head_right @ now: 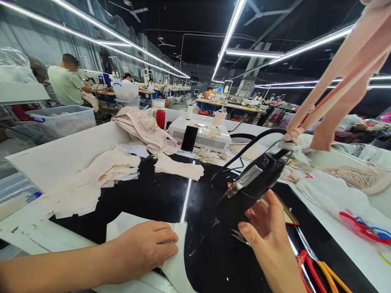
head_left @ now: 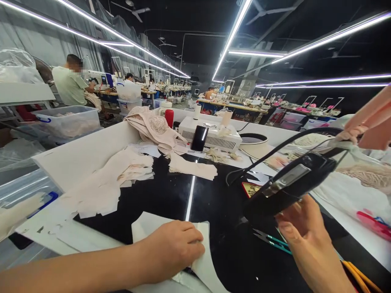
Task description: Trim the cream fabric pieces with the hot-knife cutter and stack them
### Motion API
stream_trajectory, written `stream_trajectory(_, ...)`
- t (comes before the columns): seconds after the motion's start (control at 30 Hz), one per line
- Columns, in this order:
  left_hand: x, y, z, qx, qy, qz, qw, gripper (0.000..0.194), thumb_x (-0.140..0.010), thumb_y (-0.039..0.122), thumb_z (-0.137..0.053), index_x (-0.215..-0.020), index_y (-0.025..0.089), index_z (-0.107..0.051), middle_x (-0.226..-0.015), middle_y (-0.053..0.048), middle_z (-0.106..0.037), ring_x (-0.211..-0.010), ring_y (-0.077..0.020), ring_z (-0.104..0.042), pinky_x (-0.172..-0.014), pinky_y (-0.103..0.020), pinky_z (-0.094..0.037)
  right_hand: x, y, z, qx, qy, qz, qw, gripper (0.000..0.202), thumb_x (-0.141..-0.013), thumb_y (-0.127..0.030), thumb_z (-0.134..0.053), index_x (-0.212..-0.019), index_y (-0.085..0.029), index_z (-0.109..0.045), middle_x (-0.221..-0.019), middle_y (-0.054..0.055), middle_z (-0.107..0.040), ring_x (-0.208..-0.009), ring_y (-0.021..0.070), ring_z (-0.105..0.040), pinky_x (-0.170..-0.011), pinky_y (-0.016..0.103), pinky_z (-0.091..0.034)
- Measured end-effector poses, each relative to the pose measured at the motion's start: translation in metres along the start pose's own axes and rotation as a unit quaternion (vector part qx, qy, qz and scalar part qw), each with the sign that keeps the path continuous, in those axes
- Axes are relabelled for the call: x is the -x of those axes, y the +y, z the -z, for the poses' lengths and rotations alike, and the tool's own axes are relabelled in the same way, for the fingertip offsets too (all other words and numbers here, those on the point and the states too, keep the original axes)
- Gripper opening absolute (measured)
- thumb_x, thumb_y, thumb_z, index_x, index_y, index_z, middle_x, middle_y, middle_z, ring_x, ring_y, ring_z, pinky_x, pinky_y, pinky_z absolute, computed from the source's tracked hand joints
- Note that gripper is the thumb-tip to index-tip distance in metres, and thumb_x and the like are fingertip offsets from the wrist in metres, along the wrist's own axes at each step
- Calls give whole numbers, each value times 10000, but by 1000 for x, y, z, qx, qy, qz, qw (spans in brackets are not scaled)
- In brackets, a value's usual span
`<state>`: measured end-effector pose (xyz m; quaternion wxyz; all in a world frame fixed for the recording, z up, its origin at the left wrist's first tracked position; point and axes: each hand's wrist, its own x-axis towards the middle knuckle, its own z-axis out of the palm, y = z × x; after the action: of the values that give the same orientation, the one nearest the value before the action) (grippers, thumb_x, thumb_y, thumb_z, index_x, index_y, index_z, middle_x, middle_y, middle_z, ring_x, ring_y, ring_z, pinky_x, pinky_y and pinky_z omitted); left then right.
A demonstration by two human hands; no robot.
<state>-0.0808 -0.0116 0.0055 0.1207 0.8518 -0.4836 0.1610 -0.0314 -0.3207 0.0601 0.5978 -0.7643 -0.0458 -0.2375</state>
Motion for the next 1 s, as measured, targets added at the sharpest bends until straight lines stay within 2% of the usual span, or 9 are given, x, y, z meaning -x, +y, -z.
stream_trajectory(0.07, -5, 2, 0, -4, -2, -5, 1000, 138, -977, 48, -595, -982, 178, -641, -1052, -68, -738, -951, -190, -688, -943, -299, -564, -6, -20, -21, -80, -12, 8, 997, 859, -640, -735, -932, -1351, -351, -639, -1317, 133, -740, -1194, 373, -743, -989, 521, -614)
stream_trajectory(0.1, -8, 2, 1, -9, -2, -6, 1000, 134, -981, 51, -598, -991, 177, -643, -1062, -70, -740, -961, -192, -688, -937, -300, -563, -7, -28, -31, -118, -15, 19, 993, 810, -651, -711, -939, -1308, -342, -640, -1299, 111, -743, -1158, 353, -754, -975, 519, -619)
stream_trajectory(0.17, -12, 3, 1, -23, -3, -7, 1000, 125, -988, 60, -611, -1023, 173, -651, -1095, -79, -743, -991, -201, -689, -914, -304, -562, -8, -40, -50, -148, 21, 43, 988, 616, -751, -591, -929, -1218, -309, -644, -1166, 51, -759, -936, 258, -777, -826, 438, -645)
stream_trajectory(0.23, -16, 4, 0, -39, -4, -6, 999, 119, -996, 70, -625, -1047, 172, -657, -1125, -91, -743, -1016, -208, -688, -883, -305, -558, -7, -45, -65, -150, 55, 72, 985, 467, -822, -470, -910, -1149, -275, -639, -999, -9, -739, -714, 168, -718, -707, 352, -611)
stream_trajectory(0.3, -18, 5, -4, -57, 0, -8, 998, 115, -999, 70, -632, -1047, 170, -663, -1134, -102, -743, -1011, -211, -690, -839, -302, -551, -5, -45, -76, -152, 56, 87, 983, 418, -835, -389, -912, -1107, -258, -623, -916, -42, -710, -646, 134, -676, -680, 321, -586)
stream_trajectory(0.37, -20, 6, -10, -77, 17, -12, 997, 95, -1006, 74, -634, -1030, 158, -672, -1117, -111, -745, -981, -213, -694, -790, -302, -543, -3, -41, -84, -170, 36, 90, 981, 433, -835, -343, -915, -1127, -264, -605, -906, -49, -702, -669, 134, -679, -686, 317, -590)
stream_trajectory(0.53, -20, 11, -18, -100, 56, -15, 993, 87, -1051, 132, -622, -1074, 120, -705, -1094, -117, -758, -990, -219, -706, -782, -306, -549, -3, -31, -102, -244, 0, 85, 966, 482, -908, -333, -828, -1311, -311, -566, -886, -56, -677, -659, 134, -659, -618, 305, -601)
stream_trajectory(0.73, -18, 13, -19, -90, 65, -5, 994, 94, -1059, 143, -631, -1101, 129, -713, -1076, -106, -762, -986, -211, -709, -826, -309, -571, -5, -30, -115, -281, -14, 81, 956, 500, -866, -363, -831, -1288, -293, -571, -819, -53, -664, -617, 134, -629, -549, 275, -571)
stream_trajectory(1.0, -17, 14, -25, -80, 72, 3, 994, 105, -1062, 133, -615, -1088, 148, -716, -1097, -112, -760, -1036, -218, -707, -872, -312, -583, -4, -35, -114, -293, -35, 62, 954, 486, -850, -422, -827, -1247, -301, -573, -790, -56, -632, -594, 139, -610, -513, 267, -536)
